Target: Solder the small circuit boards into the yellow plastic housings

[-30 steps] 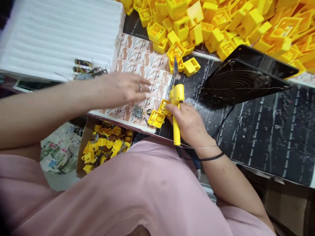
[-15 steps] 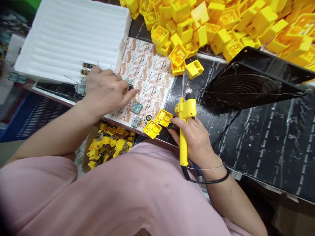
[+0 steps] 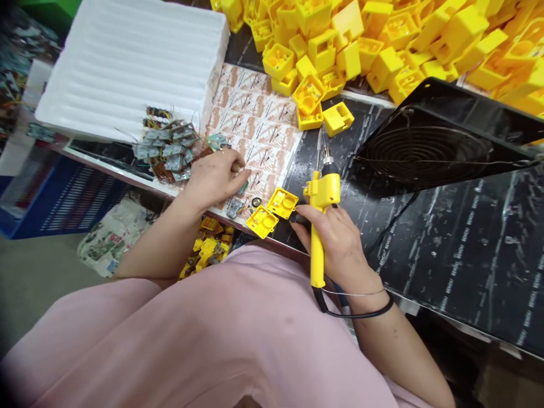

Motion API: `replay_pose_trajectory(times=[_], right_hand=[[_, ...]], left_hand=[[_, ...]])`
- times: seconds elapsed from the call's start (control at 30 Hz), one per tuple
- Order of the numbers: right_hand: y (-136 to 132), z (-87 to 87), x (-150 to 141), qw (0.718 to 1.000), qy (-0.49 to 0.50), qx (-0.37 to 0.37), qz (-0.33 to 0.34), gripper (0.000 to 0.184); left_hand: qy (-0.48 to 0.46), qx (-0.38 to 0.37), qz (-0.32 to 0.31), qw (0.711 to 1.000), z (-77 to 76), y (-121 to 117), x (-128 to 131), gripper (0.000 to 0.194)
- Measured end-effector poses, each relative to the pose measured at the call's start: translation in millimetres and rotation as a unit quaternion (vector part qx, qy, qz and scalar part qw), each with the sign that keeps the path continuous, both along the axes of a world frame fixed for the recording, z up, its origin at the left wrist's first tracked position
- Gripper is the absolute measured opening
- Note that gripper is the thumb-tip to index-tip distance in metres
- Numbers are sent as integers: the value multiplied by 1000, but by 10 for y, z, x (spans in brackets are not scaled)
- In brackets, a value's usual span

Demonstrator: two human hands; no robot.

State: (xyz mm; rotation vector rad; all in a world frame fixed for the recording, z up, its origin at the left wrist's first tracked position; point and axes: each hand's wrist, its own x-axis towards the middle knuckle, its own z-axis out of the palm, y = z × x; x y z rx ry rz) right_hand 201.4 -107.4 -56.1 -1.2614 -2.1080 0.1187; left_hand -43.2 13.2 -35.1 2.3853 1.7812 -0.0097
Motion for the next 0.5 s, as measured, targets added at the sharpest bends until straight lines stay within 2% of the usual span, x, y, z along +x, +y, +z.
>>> replay_pose_trajectory(times=[0.13,0.27,0.4,0.5], right_hand=[[12,-20,-24,1000,-2,-14,-4,42],[51,-23,-107,999,6,-39,-24,42],[105,-19,-186,999,-11,-44,-20,35],[97,22,-182,999,4,-28,-27,39]], left_hand=[[-41,-70,-79,994,-15,-12,-3,25],[-19,-69,-174,982,-11,-17,14,26],[44,0,-241,969,37,-29,29,28],[39,68,-250,965,52,-51,2,27]])
